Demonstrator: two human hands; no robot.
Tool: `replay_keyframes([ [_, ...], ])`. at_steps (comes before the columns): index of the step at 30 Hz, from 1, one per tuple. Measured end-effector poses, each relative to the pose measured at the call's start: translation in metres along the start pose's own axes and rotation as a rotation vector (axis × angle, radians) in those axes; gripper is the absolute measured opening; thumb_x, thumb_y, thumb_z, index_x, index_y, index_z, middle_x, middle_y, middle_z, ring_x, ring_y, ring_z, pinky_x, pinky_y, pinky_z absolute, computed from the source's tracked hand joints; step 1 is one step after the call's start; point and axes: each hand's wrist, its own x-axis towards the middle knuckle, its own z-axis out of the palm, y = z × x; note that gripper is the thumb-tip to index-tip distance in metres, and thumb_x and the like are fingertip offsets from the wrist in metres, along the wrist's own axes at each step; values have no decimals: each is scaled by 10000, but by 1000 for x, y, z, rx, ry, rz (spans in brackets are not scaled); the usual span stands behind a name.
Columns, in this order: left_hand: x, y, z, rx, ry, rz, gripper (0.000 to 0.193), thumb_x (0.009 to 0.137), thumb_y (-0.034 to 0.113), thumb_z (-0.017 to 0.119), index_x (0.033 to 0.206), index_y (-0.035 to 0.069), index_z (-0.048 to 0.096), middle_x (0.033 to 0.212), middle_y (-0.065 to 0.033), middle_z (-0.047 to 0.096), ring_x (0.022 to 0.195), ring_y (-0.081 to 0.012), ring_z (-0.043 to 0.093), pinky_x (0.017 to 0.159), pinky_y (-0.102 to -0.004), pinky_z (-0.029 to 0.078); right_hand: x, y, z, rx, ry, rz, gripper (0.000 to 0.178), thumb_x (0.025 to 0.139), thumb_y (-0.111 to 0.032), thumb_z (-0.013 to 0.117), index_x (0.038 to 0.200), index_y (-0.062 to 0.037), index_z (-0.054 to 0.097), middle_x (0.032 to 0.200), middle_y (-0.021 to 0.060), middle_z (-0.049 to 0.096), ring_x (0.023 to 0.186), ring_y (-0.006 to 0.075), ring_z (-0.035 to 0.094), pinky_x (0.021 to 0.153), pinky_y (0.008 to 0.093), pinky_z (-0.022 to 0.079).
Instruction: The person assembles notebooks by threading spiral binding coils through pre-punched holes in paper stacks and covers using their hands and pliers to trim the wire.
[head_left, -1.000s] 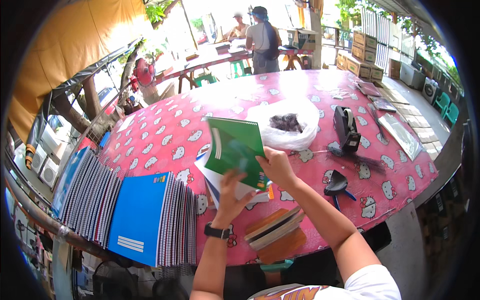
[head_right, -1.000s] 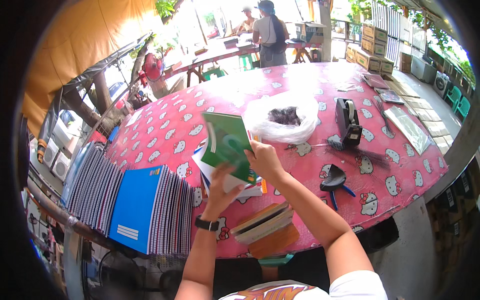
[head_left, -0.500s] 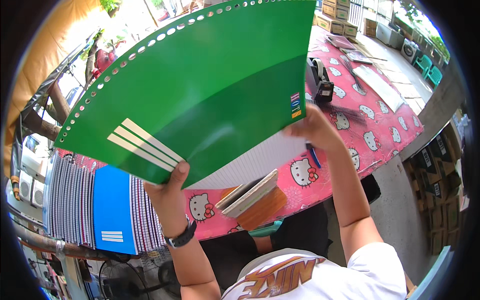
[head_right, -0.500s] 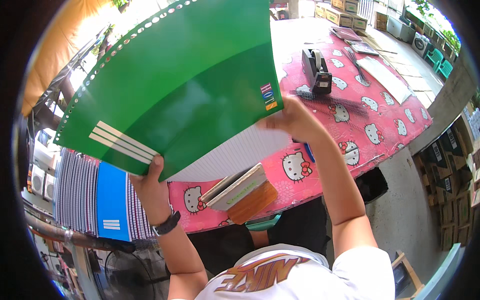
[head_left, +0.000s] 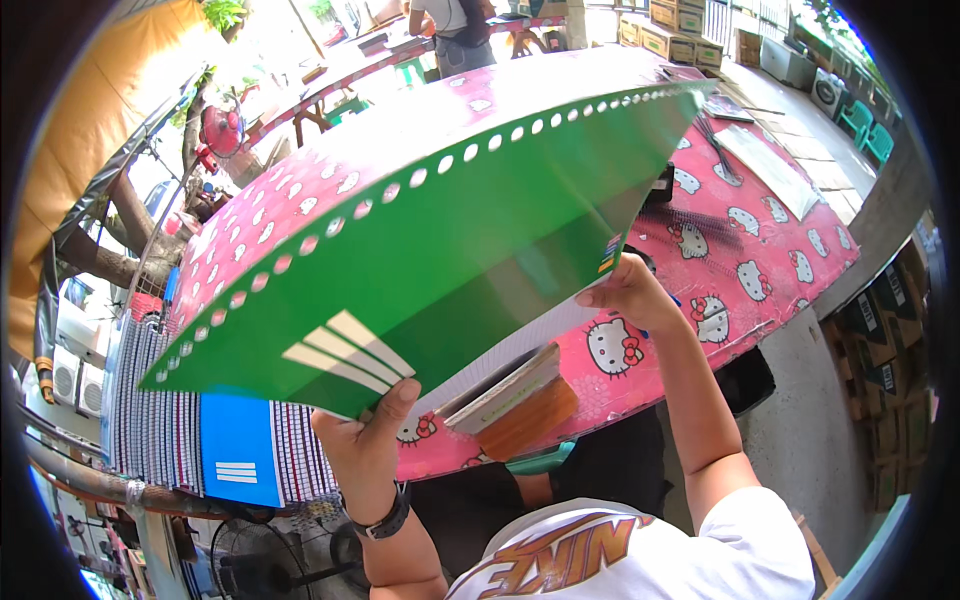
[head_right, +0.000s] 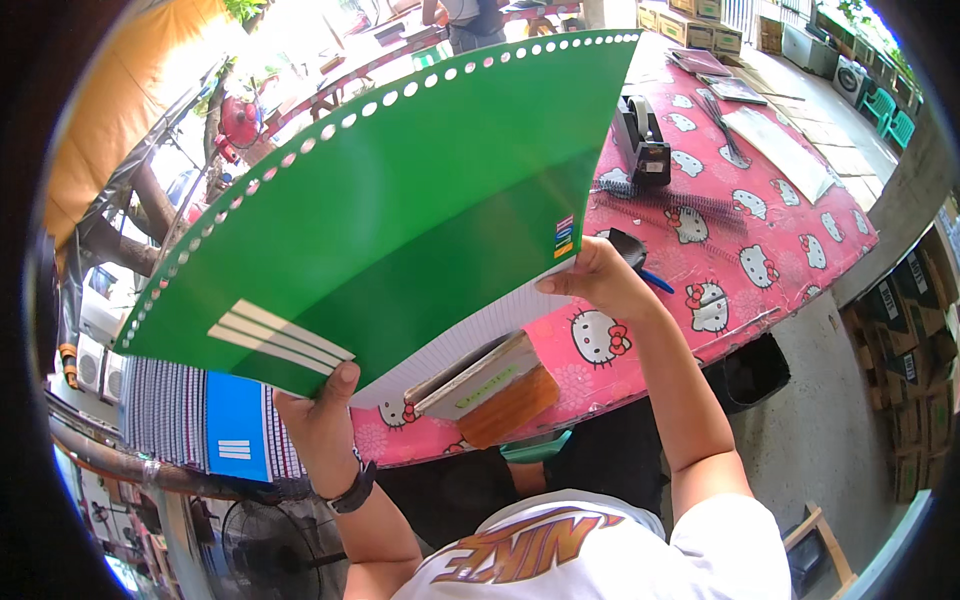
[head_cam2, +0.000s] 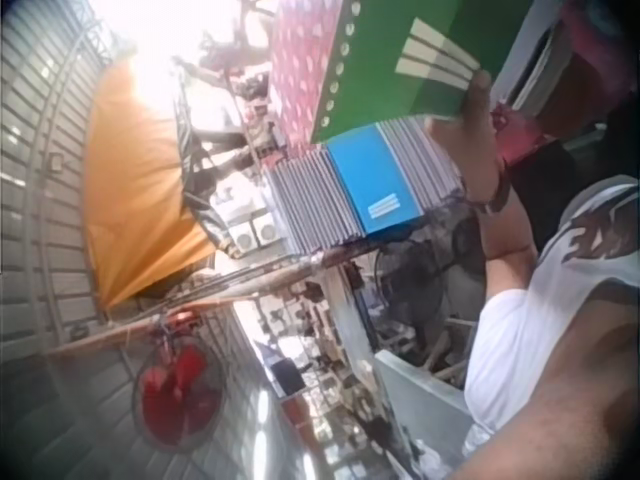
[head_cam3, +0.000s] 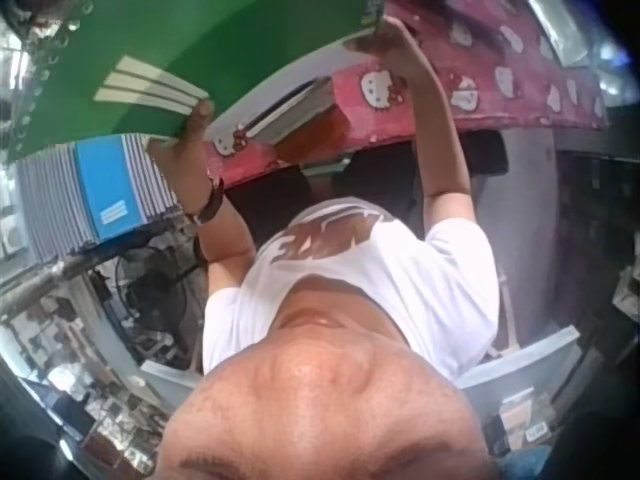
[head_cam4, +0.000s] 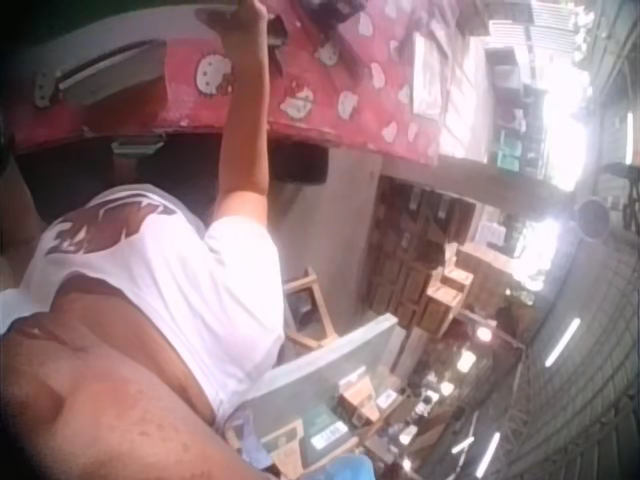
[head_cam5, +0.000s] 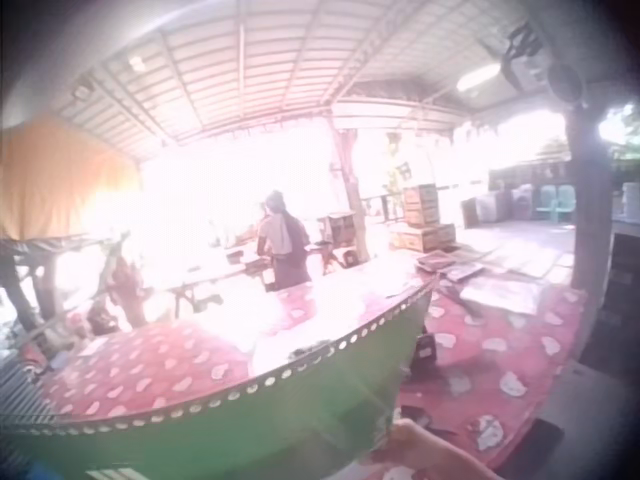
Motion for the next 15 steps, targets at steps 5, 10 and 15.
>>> replay_keyframes([
  [5, -13, 5, 1, 41, 23, -23, 196, 740, 63, 754, 867, -34, 641, 773, -36, 644, 672, -100, 571, 593, -210, 440, -4, 0, 2, -2, 7, 9, 190, 770, 14, 691, 950, -38, 662, 845, -47, 631, 759, 32, 536, 675, 216, 458],
  [10, -17, -9, -2, 155, -73, -25, 201, 747, 47, 740, 904, -27, 639, 818, -33, 651, 695, -86, 578, 611, -213, 454, -10, 21, -16, -82, -65, 93, 254, 779, 47, 668, 1014, -41, 633, 925, -40, 639, 870, 45, 546, 801, 252, 474],
  [15, -36, -76, -30, 100, -30, -172, 254, 749, 82, 748, 950, -13, 625, 836, -23, 645, 715, -72, 573, 622, -204, 445, -33, 59, -4, -370, -31, 152, 277, 758, 31, 685, 1019, -41, 625, 900, 4, 665, 819, 54, 552, 750, 270, 488],
])
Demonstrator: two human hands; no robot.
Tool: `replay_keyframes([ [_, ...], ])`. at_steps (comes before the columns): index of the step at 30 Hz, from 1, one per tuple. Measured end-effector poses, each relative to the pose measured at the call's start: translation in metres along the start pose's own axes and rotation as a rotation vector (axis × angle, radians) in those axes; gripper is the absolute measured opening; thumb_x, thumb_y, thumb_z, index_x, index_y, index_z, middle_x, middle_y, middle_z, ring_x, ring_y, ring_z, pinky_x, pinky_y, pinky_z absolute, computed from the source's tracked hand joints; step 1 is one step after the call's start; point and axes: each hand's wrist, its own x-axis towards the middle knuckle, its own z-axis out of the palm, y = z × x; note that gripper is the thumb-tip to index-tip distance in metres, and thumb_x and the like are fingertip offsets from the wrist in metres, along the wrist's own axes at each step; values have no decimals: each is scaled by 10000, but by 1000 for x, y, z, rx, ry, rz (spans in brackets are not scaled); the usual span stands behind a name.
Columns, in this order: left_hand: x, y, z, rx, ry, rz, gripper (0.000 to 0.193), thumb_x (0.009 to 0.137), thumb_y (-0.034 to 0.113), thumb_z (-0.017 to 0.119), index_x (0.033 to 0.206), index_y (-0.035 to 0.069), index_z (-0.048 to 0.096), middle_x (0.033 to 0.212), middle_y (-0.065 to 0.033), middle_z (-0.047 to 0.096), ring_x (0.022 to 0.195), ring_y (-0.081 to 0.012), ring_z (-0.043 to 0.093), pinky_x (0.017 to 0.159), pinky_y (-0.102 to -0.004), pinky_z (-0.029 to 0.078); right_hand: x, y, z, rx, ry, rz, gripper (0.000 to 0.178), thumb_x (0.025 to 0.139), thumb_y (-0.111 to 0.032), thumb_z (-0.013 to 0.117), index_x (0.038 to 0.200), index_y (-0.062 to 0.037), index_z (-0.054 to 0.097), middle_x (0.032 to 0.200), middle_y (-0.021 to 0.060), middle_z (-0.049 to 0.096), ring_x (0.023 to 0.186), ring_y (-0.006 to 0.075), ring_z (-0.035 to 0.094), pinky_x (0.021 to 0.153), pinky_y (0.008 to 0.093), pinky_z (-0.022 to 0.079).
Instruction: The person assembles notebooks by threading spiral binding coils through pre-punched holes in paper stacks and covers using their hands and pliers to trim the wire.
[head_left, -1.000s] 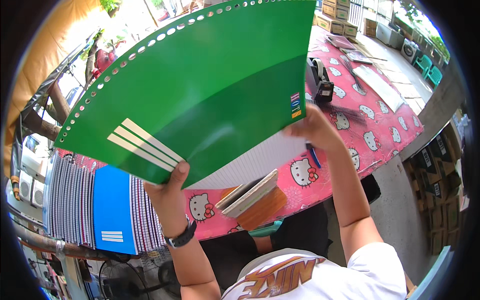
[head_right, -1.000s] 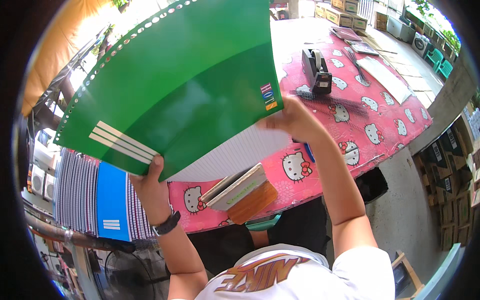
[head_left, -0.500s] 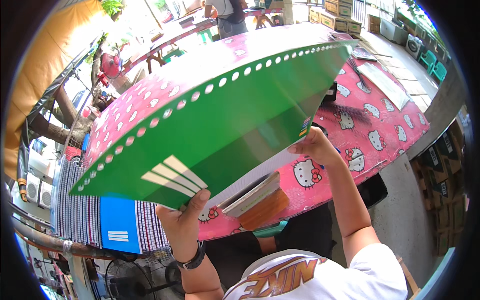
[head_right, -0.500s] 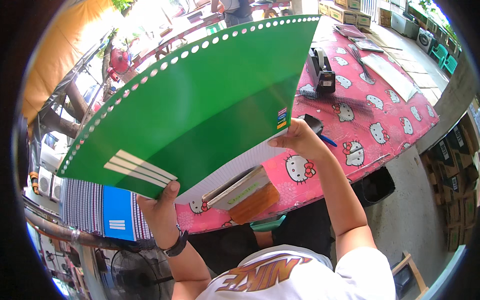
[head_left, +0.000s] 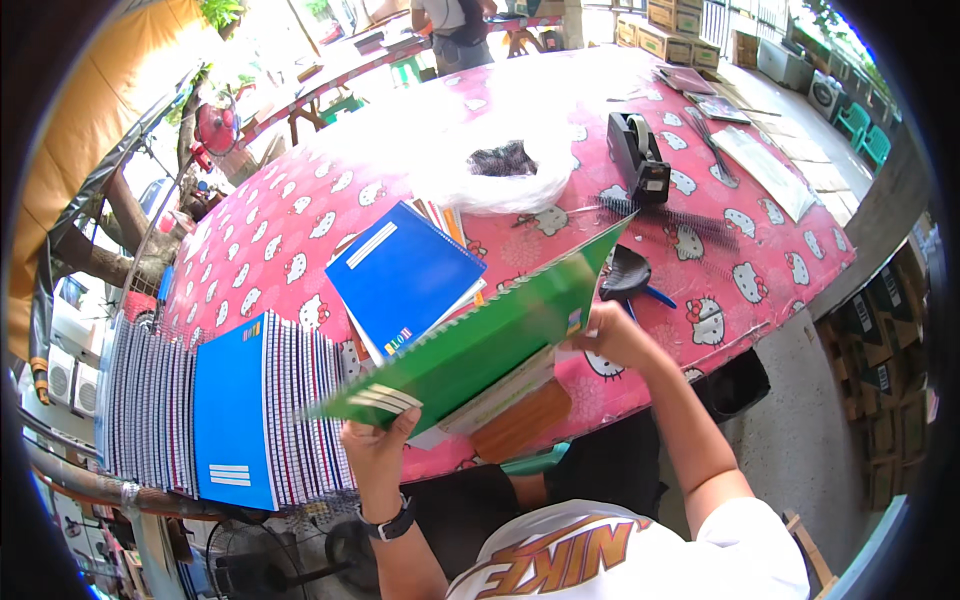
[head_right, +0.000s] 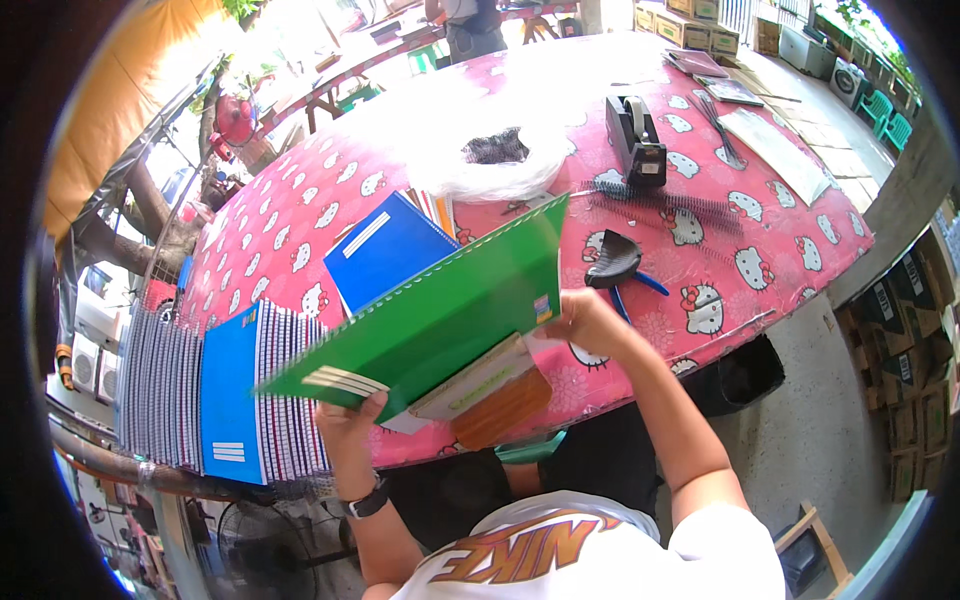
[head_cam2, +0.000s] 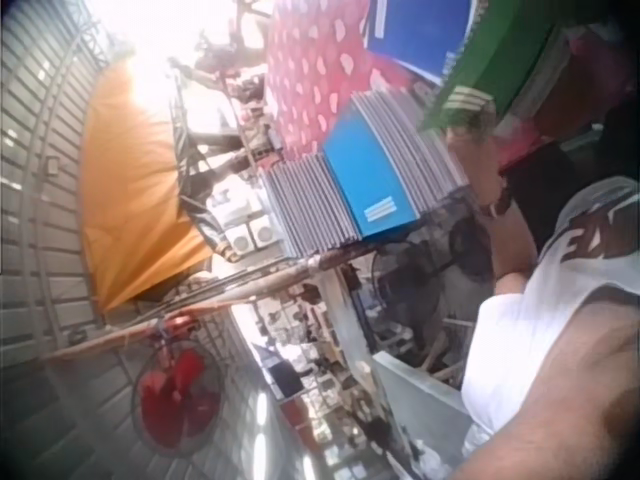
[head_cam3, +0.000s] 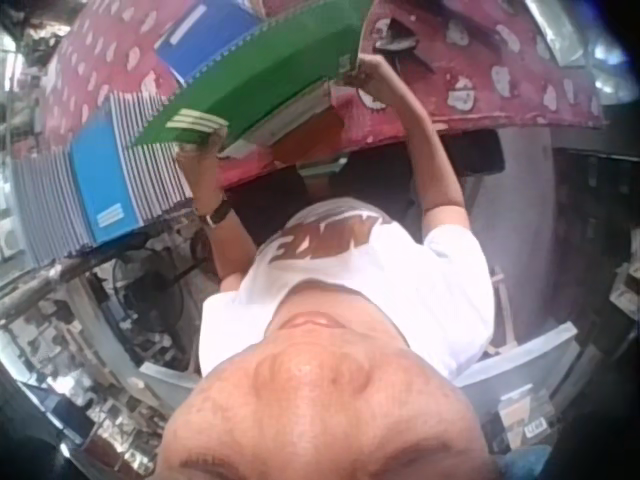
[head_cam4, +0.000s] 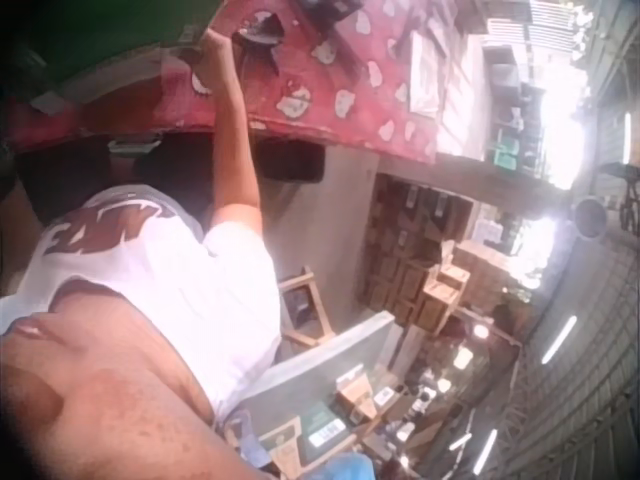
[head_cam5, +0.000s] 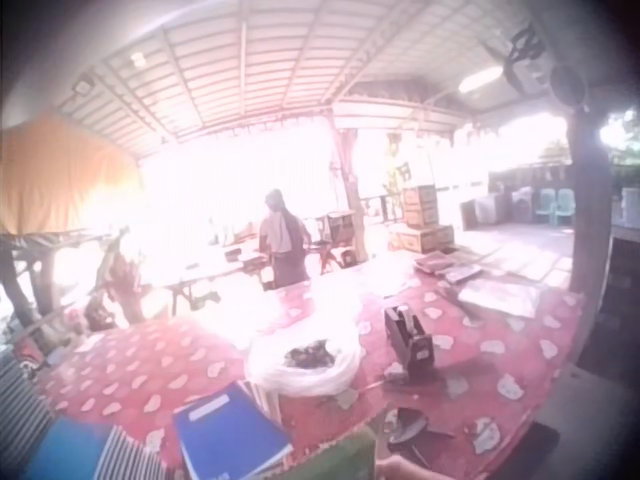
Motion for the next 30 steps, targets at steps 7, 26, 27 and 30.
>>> replay_keyframes([
  [7, 36, -50, -40, -298, -162, -173, 714, 709, 34, 735, 1313, 22, 354, 1114, -93, 558, 1026, -169, 531, 847, -299, 440, -34, -12, 39, -407, -43, -145, 558, 706, -68, 717, 1213, -47, 484, 1164, 200, 542, 1086, 352, 530, 875, 378, 444],
  [26, 63, 0, 2, -687, 52, 115, 341, 798, 85, 643, 1119, 46, 534, 840, 18, 516, 748, -49, 453, 695, -194, 352, -46, -45, 85, 350, 283, -181, 436, 699, 27, 726, 1085, -27, 532, 1032, 108, 608, 994, 207, 575, 843, 317, 461],
  [27, 69, -4, 2, -691, 30, 108, 341, 798, 85, 643, 1119, 46, 534, 840, 18, 516, 748, -49, 453, 695, -194, 352, -44, -41, 88, 348, 306, -177, 436, 699, 27, 726, 1085, -27, 532, 1032, 108, 608, 994, 207, 575, 843, 317, 461],
  [30, 84, -12, -3, -547, -18, 64, 317, 826, 121, 617, 1118, 32, 531, 821, 22, 499, 753, -65, 458, 705, -193, 363, -43, -41, 101, 17, 400, -339, 349, 752, 68, 642, 1065, -24, 517, 1044, 122, 615, 997, 224, 574, 858, 327, 453],
])
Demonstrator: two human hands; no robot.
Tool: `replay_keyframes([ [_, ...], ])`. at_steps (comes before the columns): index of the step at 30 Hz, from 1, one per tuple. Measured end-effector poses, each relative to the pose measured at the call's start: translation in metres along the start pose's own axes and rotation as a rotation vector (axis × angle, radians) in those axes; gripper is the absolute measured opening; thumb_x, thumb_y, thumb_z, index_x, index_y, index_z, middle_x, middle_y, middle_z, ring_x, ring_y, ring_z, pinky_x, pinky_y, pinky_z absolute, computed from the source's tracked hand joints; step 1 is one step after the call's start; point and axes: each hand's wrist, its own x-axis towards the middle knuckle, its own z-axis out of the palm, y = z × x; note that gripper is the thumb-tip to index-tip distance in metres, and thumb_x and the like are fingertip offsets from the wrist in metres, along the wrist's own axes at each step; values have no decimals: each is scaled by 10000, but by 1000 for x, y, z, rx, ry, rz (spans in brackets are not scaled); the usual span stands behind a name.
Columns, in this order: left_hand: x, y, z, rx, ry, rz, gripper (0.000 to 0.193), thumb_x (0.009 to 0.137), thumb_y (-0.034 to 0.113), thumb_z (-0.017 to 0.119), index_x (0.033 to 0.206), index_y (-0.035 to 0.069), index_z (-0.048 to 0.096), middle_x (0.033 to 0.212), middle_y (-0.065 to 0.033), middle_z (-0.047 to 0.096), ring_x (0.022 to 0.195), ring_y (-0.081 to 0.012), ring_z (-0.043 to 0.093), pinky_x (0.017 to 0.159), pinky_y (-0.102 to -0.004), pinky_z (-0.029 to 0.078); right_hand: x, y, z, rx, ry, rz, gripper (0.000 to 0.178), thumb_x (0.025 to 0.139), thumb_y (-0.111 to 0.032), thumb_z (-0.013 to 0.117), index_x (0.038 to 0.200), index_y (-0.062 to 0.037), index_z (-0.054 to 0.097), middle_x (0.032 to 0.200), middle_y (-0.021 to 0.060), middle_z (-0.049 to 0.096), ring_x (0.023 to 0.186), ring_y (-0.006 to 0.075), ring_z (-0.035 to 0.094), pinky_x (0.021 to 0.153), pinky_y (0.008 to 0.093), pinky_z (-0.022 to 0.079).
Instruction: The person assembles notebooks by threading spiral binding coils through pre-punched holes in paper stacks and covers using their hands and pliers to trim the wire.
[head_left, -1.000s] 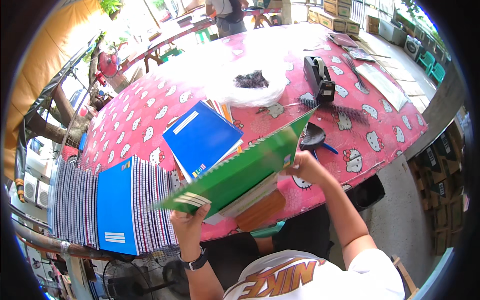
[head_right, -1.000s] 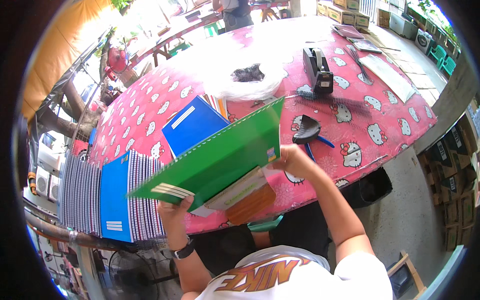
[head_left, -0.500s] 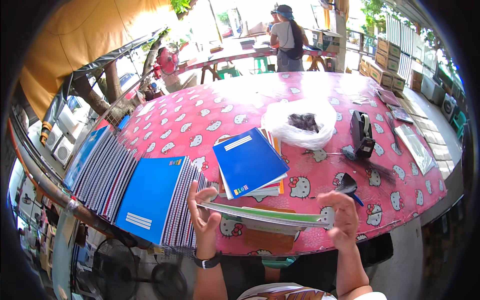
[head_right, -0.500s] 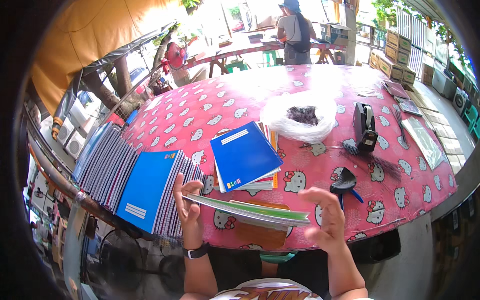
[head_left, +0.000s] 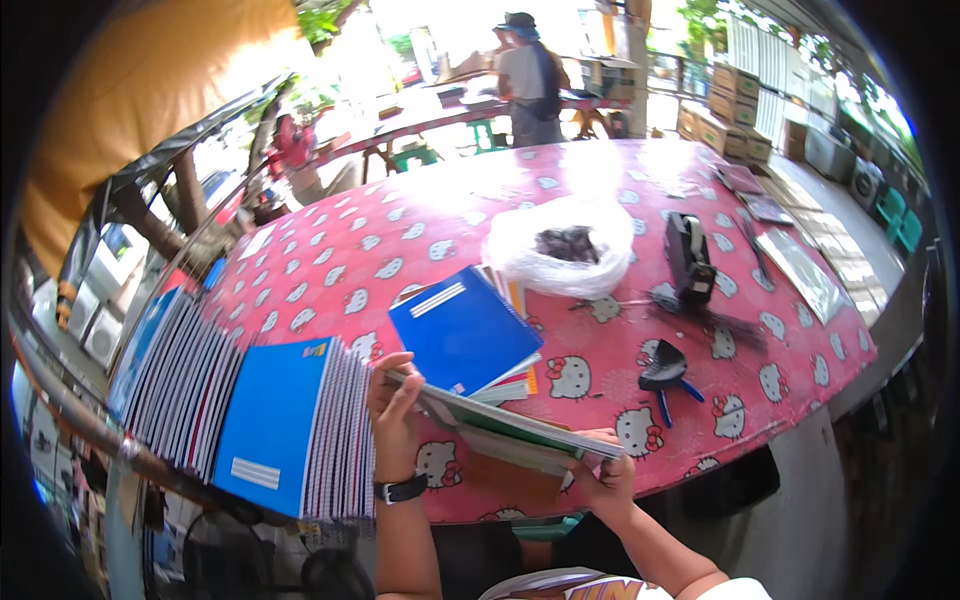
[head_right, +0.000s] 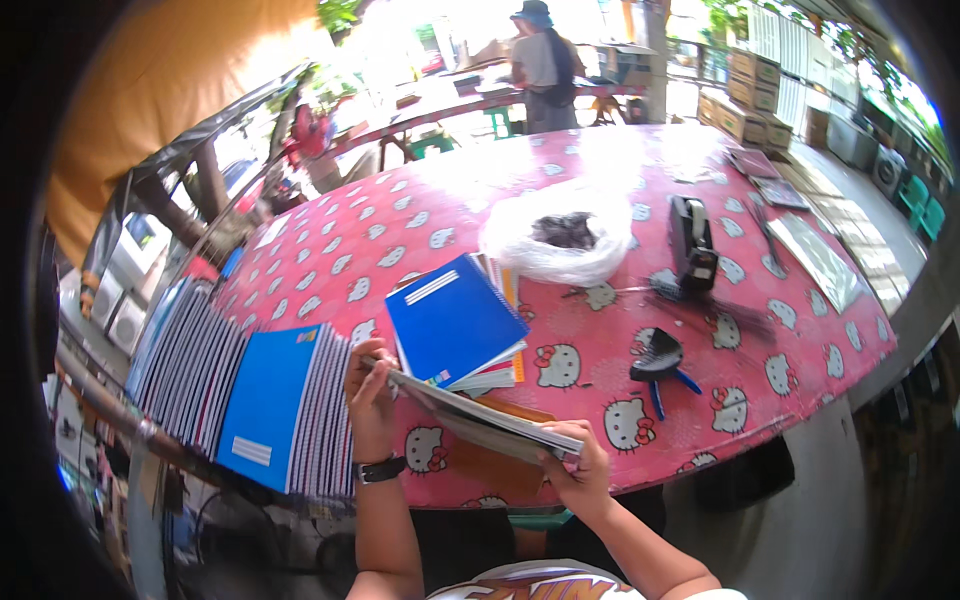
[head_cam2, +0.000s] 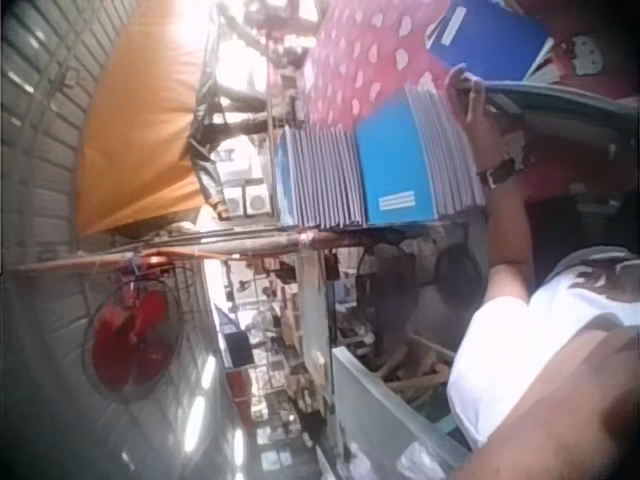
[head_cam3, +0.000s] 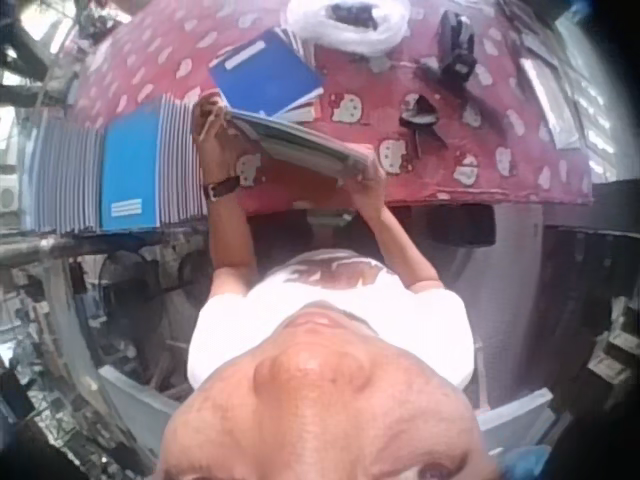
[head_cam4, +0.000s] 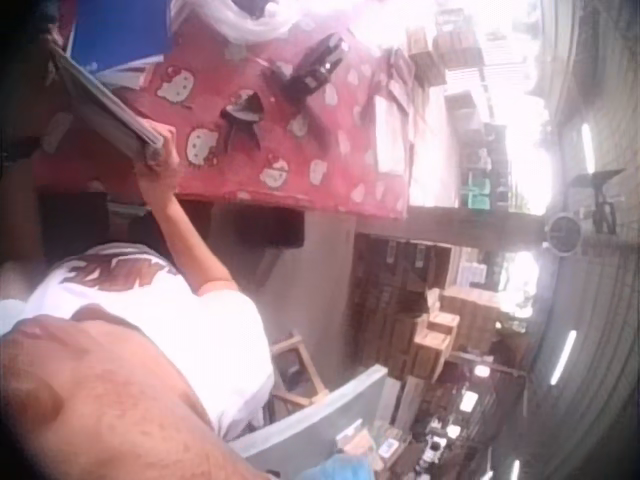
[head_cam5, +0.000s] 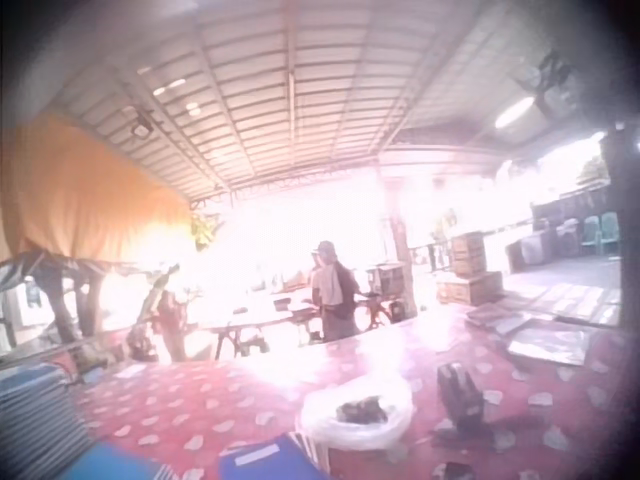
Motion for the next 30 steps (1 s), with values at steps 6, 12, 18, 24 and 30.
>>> replay_keyframes([
  [6, -10, 3, -8, 235, 168, -86, 284, 860, 180, 566, 1089, 16, 532, 840, -14, 530, 798, -95, 498, 739, -243, 411, 20, -12, 0, 60, -220, -115, 423, 762, -2, 632, 1165, -45, 510, 1195, 99, 558, 1115, 254, 510, 915, 392, 416],
  [12, -9, 4, -2, 83, 265, 5, 216, 833, 164, 533, 998, 24, 542, 849, -56, 566, 819, -139, 529, 815, -281, 405, 68, 6, -86, 190, -424, 202, 247, 827, -159, 571, 1031, -48, 654, 992, 79, 657, 864, 160, 611, 765, 317, 482],
  [18, -4, 0, 0, -85, 224, -52, 190, 827, 139, 562, 988, 41, 544, 804, -35, 561, 788, -126, 533, 795, -269, 392, 136, 116, -219, -1122, 156, 110, 173, 774, -202, 682, 851, -48, 676, 873, 124, 660, 829, 255, 623, 749, 359, 492],
  [24, -14, 11, -8, 391, 292, 84, 407, 907, 198, 462, 1261, -2, 471, 1199, -111, 525, 1114, -176, 470, 960, -333, 335, 147, 101, -201, -1026, 126, 35, 51, 751, -14, 586, 801, -22, 581, 879, 170, 586, 812, 319, 597, 726, 403, 476],
  [30, -76, 35, 89, 1119, -131, 700, 871, 809, 520, 586, 1422, 19, 224, 1423, -176, 334, 1360, -332, 207, 1087, -526, 16, 125, -37, -159, -695, 326, -144, 354, 872, -51, 488, 1226, -43, 467, 799, 62, 533, 662, 141, 531, 601, 272, 439],
])
